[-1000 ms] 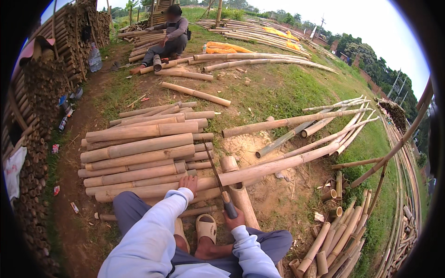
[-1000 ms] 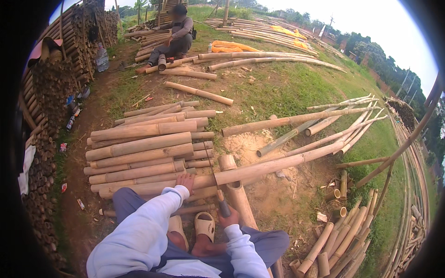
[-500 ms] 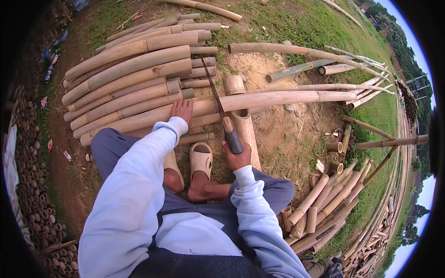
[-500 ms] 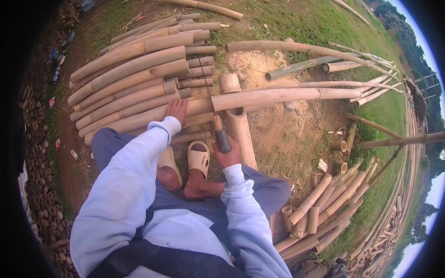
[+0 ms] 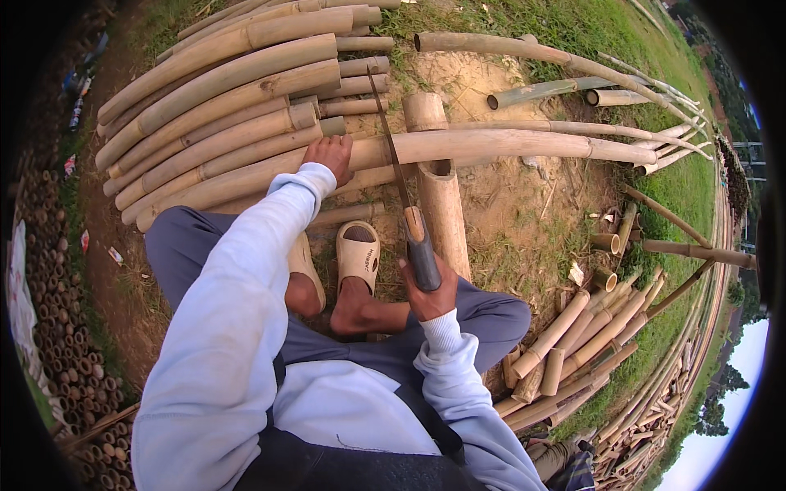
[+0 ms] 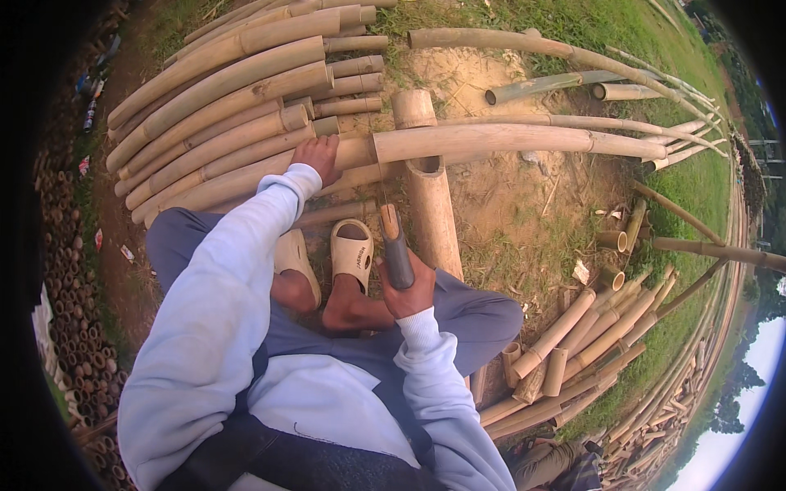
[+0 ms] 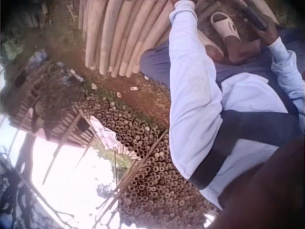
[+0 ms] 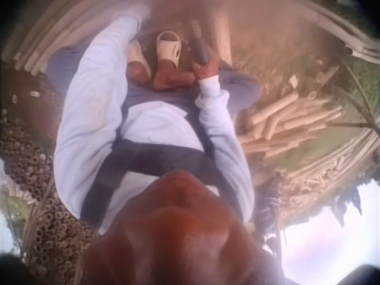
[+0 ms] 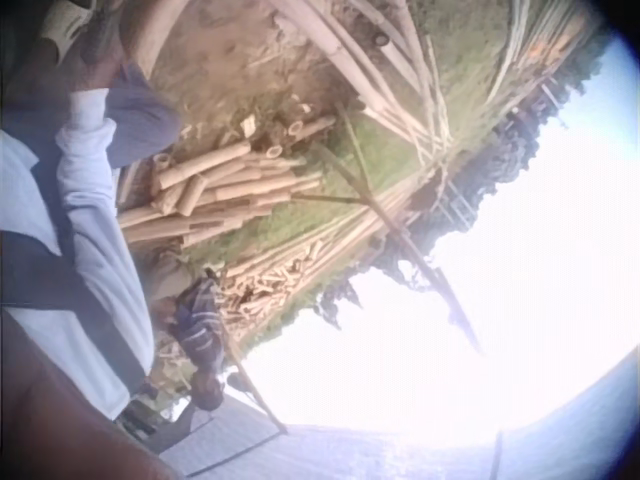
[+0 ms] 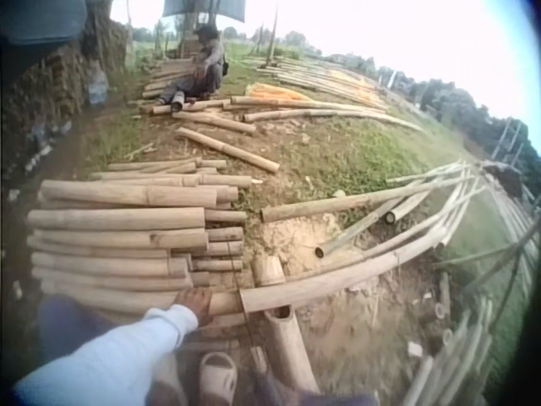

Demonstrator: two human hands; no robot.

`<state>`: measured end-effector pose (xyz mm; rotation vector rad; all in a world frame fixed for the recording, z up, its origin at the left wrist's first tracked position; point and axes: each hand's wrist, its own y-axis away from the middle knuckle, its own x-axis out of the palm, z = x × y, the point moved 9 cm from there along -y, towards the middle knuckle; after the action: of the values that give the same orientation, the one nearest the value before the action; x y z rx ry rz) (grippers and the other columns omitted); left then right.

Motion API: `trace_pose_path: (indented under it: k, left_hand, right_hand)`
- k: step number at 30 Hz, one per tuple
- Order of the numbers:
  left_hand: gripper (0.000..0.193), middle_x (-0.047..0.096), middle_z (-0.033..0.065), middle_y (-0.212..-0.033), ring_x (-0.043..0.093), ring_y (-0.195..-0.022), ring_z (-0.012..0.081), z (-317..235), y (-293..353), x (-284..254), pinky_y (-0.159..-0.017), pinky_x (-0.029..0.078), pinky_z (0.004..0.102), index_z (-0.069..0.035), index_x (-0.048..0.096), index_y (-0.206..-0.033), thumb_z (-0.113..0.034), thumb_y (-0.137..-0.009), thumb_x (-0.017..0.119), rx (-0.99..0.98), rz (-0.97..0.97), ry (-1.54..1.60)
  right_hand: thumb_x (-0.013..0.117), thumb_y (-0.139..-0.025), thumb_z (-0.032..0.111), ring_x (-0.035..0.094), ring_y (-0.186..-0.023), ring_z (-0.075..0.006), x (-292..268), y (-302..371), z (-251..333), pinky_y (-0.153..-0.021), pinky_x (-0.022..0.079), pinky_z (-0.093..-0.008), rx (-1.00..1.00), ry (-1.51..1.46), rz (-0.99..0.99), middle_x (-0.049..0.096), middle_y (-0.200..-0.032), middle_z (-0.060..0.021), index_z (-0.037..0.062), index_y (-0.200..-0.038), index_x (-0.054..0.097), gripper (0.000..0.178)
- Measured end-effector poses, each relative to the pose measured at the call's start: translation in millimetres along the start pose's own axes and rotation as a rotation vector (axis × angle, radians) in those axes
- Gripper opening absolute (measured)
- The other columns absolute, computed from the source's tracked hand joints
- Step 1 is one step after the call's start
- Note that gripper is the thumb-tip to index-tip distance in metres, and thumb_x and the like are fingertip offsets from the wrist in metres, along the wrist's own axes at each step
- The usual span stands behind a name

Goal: The person sits on the ground and uses a hand saw to cut a bamboo pole into shorter sections. They repeatedly reposition the pole and continue sawing through it.

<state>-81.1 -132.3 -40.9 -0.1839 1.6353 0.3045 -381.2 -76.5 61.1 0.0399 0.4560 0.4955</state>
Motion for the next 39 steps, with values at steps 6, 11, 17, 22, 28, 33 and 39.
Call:
trace_pose_path:
  k: [6,11,17,22,28,33,39]
  left_hand:
    - [0.061,0.068,0.0169,-0.115,0.067,-0.112,0.0342,-0.3,10.6,3.1,-0.099,0.051,0.0439,-0.005,0.054,-0.121,-0.031,-0.075,0.083,-0.008,0.024,0.041]
    - [0.065,0.068,0.0173,-0.117,0.067,-0.111,0.0346,1.4,5.3,9.8,-0.099,0.051,0.0436,-0.005,0.054,-0.125,-0.032,-0.074,0.084,-0.007,0.059,0.027]
    - [0.060,0.069,0.0169,-0.114,0.068,-0.107,0.0345,-5.6,1.4,-3.7,-0.097,0.052,0.0440,-0.005,0.056,-0.120,-0.030,-0.073,0.083,0.033,0.019,0.046]
    - [0.057,0.069,0.0163,-0.112,0.068,-0.106,0.0339,2.7,10.2,0.9,-0.095,0.052,0.0431,-0.005,0.056,-0.118,-0.030,-0.074,0.082,0.008,0.008,0.046]
    - [0.058,0.069,0.0165,-0.113,0.068,-0.106,0.0349,-5.2,8.2,-2.1,-0.096,0.052,0.0431,-0.006,0.055,-0.120,-0.030,-0.075,0.082,0.017,0.012,0.042]
    - [0.058,0.069,0.0178,-0.114,0.068,-0.109,0.0353,-9.6,7.8,-0.5,-0.098,0.052,0.0436,-0.006,0.055,-0.120,-0.031,-0.076,0.082,0.029,0.042,0.048]
    - [0.058,0.068,0.0184,-0.118,0.067,-0.114,0.0347,-2.0,10.3,-3.7,-0.102,0.050,0.0452,-0.006,0.054,-0.122,-0.035,-0.080,0.082,0.006,0.091,0.042]
  right_hand:
    - [0.077,-0.088,0.007,0.072,-0.076,-0.0204,-60.5,104.5,42.7,-0.072,0.055,-0.0334,0.104,0.084,0.053,0.072,-0.083,-0.0173,-0.0013,-0.108,0.071,0.022]
    - [0.077,-0.089,0.010,0.067,-0.071,-0.0165,-23.1,11.4,3.7,-0.069,0.053,-0.0342,0.035,0.010,0.017,0.070,-0.077,-0.0154,-0.0015,-0.107,0.072,0.021]
    - [0.076,-0.091,0.015,0.064,-0.065,-0.0179,18.4,-44.7,-4.8,-0.063,0.050,-0.0364,-0.037,0.008,-0.012,0.066,-0.074,-0.0180,-0.0014,-0.099,0.069,0.020]
    - [0.076,-0.088,0.004,0.075,-0.084,-0.0223,-49.6,98.6,32.0,-0.076,0.055,-0.0331,0.055,0.026,0.022,0.075,-0.088,-0.0191,-0.0024,-0.114,0.072,0.027]
    - [0.077,-0.086,0.004,0.073,-0.077,-0.0228,-19.1,21.4,12.3,-0.073,0.054,-0.0344,-0.027,0.095,-0.031,0.072,-0.082,-0.0196,-0.0033,-0.109,0.071,0.025]
    - [0.074,-0.091,0.014,0.056,-0.064,-0.0180,16.8,-44.9,-5.5,-0.064,0.049,-0.0373,0.083,0.010,0.028,0.064,-0.071,-0.0157,-0.0019,-0.093,0.066,0.018]
    - [0.075,-0.088,0.001,0.073,-0.091,-0.0166,-61.4,119.8,35.1,-0.083,0.055,-0.0313,0.088,0.059,0.041,0.076,-0.092,-0.0162,-0.0033,-0.120,0.071,0.033]
